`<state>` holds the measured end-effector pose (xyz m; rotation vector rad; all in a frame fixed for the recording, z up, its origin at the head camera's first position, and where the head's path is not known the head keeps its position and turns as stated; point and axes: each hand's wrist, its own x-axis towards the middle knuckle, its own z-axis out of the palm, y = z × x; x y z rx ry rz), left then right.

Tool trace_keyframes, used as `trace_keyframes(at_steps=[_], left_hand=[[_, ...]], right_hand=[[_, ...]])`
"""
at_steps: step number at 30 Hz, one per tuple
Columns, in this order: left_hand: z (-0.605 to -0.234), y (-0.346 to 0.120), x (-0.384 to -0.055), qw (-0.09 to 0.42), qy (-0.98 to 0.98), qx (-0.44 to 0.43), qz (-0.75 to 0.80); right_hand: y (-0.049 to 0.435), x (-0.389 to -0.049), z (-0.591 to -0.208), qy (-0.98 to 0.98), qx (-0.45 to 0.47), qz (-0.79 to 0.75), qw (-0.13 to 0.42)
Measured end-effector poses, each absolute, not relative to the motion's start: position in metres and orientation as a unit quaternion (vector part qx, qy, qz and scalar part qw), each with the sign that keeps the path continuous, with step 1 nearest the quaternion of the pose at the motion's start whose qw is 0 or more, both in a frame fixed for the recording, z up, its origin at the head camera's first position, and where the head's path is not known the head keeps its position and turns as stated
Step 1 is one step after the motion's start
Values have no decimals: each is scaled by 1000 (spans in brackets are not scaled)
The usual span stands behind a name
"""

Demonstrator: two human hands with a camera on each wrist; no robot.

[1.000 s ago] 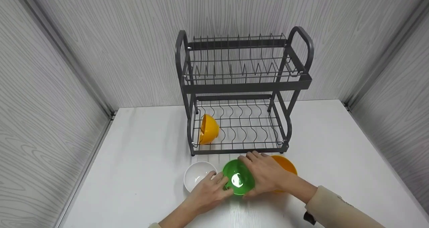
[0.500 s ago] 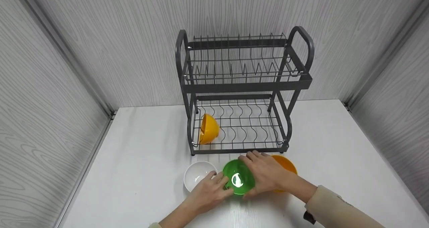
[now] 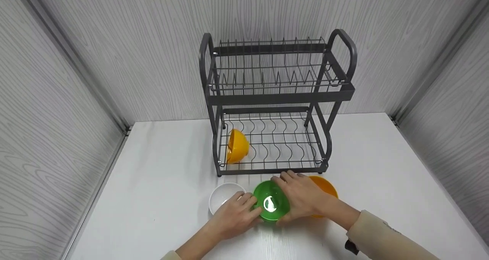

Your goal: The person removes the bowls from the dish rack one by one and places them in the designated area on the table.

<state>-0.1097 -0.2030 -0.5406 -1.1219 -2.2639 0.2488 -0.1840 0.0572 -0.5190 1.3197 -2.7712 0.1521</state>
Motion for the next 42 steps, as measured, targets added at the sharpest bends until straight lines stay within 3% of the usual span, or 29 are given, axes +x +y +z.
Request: trace_keyframes(at_steps=[19, 42], left_hand=[[-510, -239, -130, 302, -870, -375, 106], [-514, -275, -161, 276, -901, -298, 155]], right_hand=[[57, -184, -519, -906, 421, 49, 13], [58, -184, -519, -905, 423, 52, 5]])
